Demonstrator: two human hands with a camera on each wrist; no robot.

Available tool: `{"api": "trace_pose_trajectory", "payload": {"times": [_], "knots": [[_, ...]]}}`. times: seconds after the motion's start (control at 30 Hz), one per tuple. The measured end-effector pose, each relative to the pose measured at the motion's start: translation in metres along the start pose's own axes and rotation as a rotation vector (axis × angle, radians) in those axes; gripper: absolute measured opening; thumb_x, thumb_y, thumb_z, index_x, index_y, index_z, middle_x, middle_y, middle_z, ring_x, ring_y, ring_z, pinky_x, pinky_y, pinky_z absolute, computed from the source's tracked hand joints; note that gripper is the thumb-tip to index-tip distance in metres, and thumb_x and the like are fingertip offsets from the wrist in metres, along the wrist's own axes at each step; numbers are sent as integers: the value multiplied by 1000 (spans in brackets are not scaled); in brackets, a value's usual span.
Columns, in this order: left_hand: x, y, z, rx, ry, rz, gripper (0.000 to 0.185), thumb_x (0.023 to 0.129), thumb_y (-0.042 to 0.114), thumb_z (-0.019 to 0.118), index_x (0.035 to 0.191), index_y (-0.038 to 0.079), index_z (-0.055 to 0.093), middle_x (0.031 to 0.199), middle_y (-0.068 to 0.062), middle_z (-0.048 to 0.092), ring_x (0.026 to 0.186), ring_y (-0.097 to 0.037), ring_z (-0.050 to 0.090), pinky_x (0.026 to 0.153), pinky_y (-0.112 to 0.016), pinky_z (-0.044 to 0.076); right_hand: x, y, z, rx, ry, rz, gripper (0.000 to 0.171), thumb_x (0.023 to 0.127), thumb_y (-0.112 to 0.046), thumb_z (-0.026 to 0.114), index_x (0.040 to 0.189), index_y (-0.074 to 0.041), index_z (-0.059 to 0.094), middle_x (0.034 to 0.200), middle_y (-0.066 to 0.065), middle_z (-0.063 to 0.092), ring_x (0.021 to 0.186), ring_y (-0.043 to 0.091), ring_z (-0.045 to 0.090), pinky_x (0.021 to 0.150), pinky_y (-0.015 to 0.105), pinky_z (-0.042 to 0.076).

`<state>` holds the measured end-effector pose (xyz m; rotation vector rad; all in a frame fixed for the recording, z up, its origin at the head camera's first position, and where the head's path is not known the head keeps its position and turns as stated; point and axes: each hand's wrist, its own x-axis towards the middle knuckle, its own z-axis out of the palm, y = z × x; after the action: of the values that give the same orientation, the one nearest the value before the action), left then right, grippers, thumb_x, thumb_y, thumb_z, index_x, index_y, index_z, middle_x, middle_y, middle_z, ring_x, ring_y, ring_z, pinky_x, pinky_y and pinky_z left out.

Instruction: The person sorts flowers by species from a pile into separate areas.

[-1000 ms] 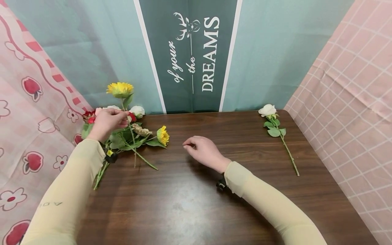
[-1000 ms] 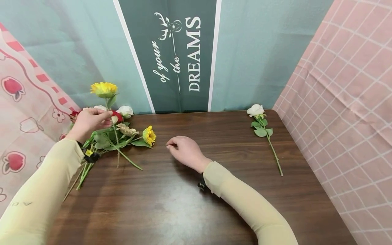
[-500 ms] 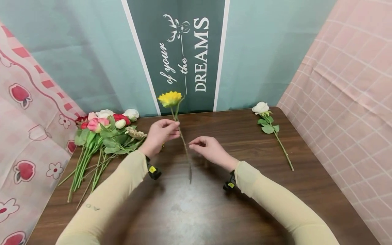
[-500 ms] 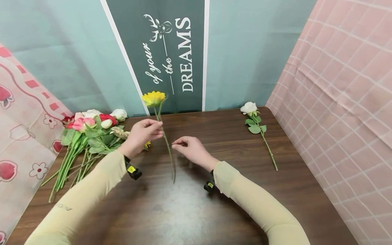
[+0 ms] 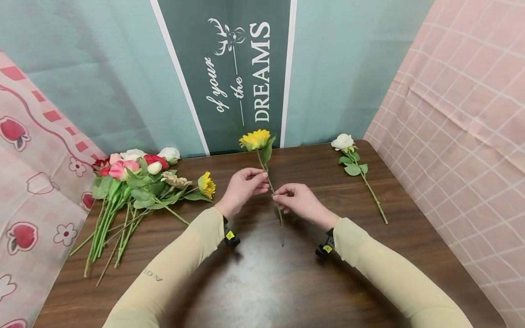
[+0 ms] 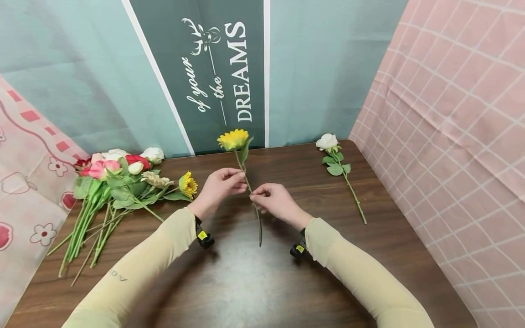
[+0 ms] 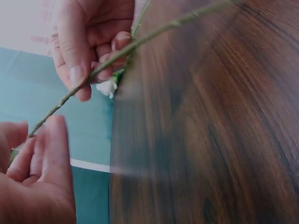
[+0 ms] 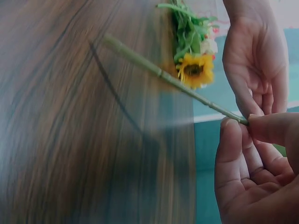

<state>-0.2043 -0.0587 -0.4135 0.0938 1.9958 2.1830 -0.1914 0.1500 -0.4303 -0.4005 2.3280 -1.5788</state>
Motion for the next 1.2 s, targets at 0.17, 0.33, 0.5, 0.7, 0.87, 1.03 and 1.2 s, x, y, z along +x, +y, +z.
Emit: {"api": "trace_pose_trajectory", "payload": {"times": [0.17, 0.33, 0.5, 0.7, 0.87, 1.03, 1.2], "knots": [[-10, -6, 4, 464, -106, 136, 36, 103, 23, 65, 132, 2, 63, 118, -14, 68, 106, -31, 68, 91, -37, 58, 1, 7, -27, -45, 38, 40, 22, 99, -15, 69, 105, 6, 70, 90, 21, 70, 74, 20, 66, 66, 37, 62], [-29, -12, 10, 1070, -235, 392, 50, 103, 36, 63, 146, 11, 56, 135, -7, 61, 122, -21, 60, 103, -39, 50, 6, 22, -59, -99, 73, 111, 23, 100, -13, 66, 108, 9, 68, 90, 19, 70, 73, 20, 67, 66, 37, 62], [-48, -20, 18, 1373, -403, 641, 62, 102, 41, 62, 155, 14, 45, 150, -9, 52, 138, -27, 48, 115, -43, 38, 12, 41, -82, -154, 98, 181, 24, 101, -11, 63, 109, 11, 67, 87, 16, 69, 71, 18, 66, 65, 34, 61], [-59, -29, 23, 1471, -512, 741, 67, 102, 46, 61, 158, 14, 40, 155, -11, 46, 145, -31, 39, 121, -45, 28, 16, 52, -92, -147, 97, 233, 23, 102, -9, 62, 107, 13, 67, 83, 13, 68, 68, 16, 65, 63, 31, 61], [-60, -33, 20, 1450, -530, 726, 68, 102, 45, 61, 158, 14, 40, 156, -12, 46, 145, -32, 40, 120, -48, 29, 21, 58, -92, -159, 102, 248, 23, 102, -9, 62, 105, 12, 68, 79, 12, 68, 65, 15, 64, 60, 29, 60], [-59, -35, 15, 1437, -536, 685, 68, 102, 47, 60, 158, 14, 39, 157, -11, 45, 145, -32, 39, 121, -49, 28, 23, 58, -90, -187, 110, 250, 23, 101, -10, 61, 105, 11, 69, 79, 12, 68, 64, 15, 65, 60, 30, 60], [-57, -36, 12, 1433, -541, 671, 68, 102, 47, 60, 158, 13, 39, 157, -11, 44, 145, -32, 39, 120, -49, 28, 24, 57, -90, -208, 122, 234, 23, 100, -10, 61, 107, 10, 69, 86, 14, 69, 67, 16, 66, 62, 32, 61]]}}
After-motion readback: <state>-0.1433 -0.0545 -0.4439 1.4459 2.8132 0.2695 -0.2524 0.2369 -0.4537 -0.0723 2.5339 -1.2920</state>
